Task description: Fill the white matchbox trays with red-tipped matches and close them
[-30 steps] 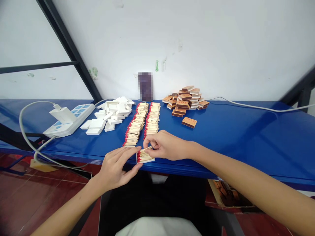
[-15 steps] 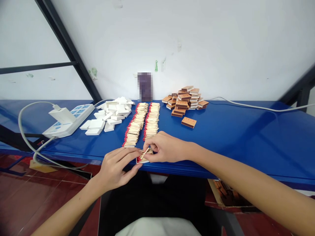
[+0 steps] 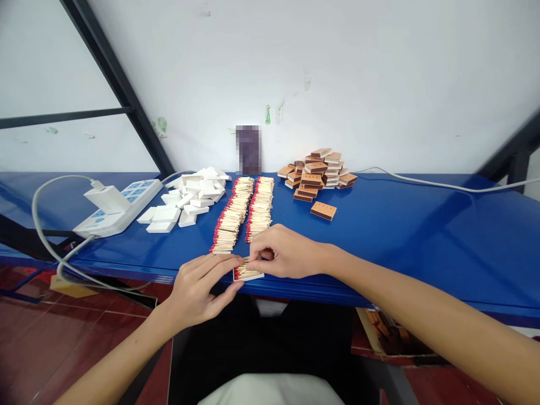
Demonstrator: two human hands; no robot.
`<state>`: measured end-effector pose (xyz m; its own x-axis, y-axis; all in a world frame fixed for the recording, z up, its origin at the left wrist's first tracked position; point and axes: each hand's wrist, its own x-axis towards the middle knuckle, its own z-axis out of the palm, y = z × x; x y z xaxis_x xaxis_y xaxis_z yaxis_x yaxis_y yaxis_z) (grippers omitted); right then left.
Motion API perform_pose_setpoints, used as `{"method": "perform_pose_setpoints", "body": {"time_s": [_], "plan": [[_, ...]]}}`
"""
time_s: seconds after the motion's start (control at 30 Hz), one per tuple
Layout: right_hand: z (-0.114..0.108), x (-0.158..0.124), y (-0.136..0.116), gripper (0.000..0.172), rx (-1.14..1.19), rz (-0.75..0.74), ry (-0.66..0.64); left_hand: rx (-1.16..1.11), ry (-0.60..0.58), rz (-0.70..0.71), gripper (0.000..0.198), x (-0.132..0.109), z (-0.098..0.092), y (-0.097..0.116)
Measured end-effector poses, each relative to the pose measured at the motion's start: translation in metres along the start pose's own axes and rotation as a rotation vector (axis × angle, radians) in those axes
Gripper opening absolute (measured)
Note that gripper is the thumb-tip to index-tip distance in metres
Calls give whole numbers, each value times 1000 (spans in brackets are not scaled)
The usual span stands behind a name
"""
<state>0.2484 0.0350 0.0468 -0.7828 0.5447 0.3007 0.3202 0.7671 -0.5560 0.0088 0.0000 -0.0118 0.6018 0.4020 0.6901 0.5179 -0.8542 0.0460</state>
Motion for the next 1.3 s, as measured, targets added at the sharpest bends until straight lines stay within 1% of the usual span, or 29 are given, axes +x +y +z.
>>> {"method": "perform_pose_setpoints", "body": {"time_s": [0.13, 0.3, 0.43, 0.6, 0.7, 0.97, 1.3], "plan": [[1, 0, -2, 27, -41, 3, 19, 11, 3, 4, 27, -1, 0, 0], [2, -2, -1, 24, -91, -13, 33, 7, 21, 15, 24, 0, 1, -1], [2, -3, 1, 32, -97, -24, 27, -16, 33, 20, 24, -1, 2, -2], [3, -3, 4, 20, 2, -27, 27, -22, 39, 11, 25, -3, 2, -2], [3, -3, 4, 21, 32, -26, 53, 0, 40, 15, 23, -2, 2, -2], [1, -2, 2, 13, 50, 26, -30, 5, 62, 12, 27, 0, 2, 0], [0, -2, 1, 4, 19, 101, -34, 29, 62, 16, 17, 0, 2, -1]]}}
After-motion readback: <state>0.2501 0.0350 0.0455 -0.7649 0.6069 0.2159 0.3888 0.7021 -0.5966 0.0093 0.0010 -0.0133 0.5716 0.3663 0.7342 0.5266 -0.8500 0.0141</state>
